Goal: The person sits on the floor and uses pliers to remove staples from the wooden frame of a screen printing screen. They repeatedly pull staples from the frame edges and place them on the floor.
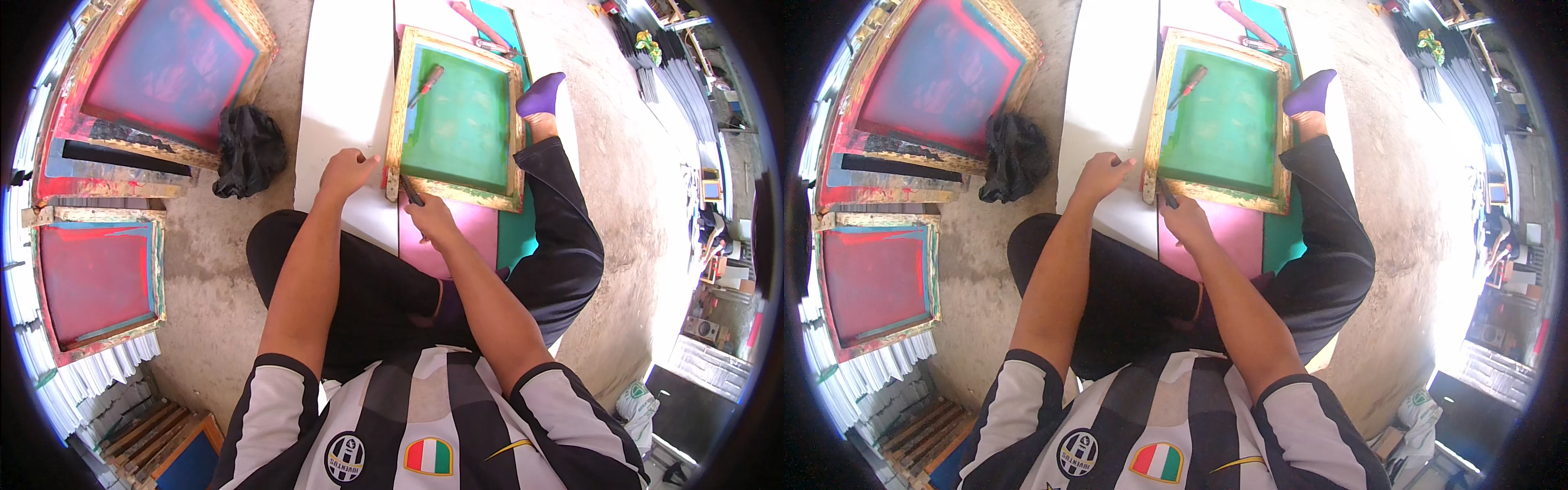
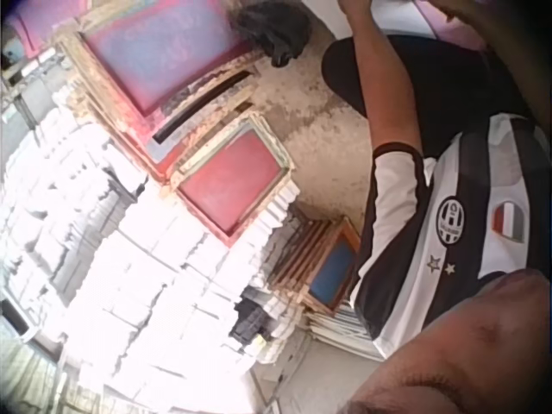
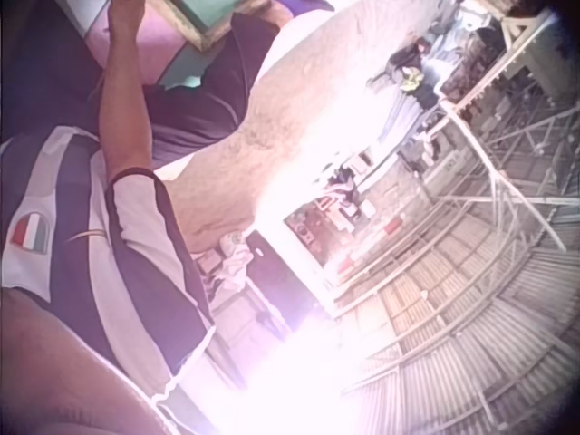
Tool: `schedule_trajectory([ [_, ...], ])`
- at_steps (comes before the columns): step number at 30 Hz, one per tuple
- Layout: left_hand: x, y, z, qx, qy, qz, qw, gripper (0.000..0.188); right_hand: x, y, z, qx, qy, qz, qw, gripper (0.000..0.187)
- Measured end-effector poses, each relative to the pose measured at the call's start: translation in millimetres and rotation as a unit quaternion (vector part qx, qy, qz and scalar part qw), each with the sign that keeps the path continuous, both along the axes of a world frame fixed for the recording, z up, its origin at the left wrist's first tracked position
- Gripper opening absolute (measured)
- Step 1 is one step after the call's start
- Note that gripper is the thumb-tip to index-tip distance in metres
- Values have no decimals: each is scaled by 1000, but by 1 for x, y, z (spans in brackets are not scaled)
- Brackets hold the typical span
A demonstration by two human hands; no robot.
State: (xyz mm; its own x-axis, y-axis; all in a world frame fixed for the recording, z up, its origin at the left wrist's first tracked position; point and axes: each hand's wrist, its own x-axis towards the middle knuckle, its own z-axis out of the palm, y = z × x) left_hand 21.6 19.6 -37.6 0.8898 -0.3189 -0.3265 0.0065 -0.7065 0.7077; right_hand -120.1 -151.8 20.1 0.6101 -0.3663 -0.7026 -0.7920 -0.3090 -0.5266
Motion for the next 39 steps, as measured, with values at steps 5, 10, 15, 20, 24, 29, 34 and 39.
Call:
schedule_trajectory([
  [5,0,0,-2,-10,-18,-11,1000,58,4,-4,-15,-76,20,74,994,36],
  [10,-1,-4,7,7,8,-17,1000,57,4,2,-12,-100,54,96,989,37],
  [15,-1,-7,8,5,16,-48,999,58,4,-5,-7,-119,69,113,984,43],
  [20,1,-10,12,15,22,-62,998,59,5,-1,2,-100,72,85,989,38],
  [24,3,-10,11,20,25,-68,997,59,-3,-8,-31,-83,25,89,992,32],
  [29,0,-2,0,16,12,-58,998,53,-22,-7,-49,136,-57,-62,987,15],
  [34,-7,0,14,-100,102,-71,987,40,-35,-4,-37,191,-107,-78,973,12],
  [39,-16,6,34,-142,187,-87,968,30,-34,19,-19,237,-100,-29,966,14],
])
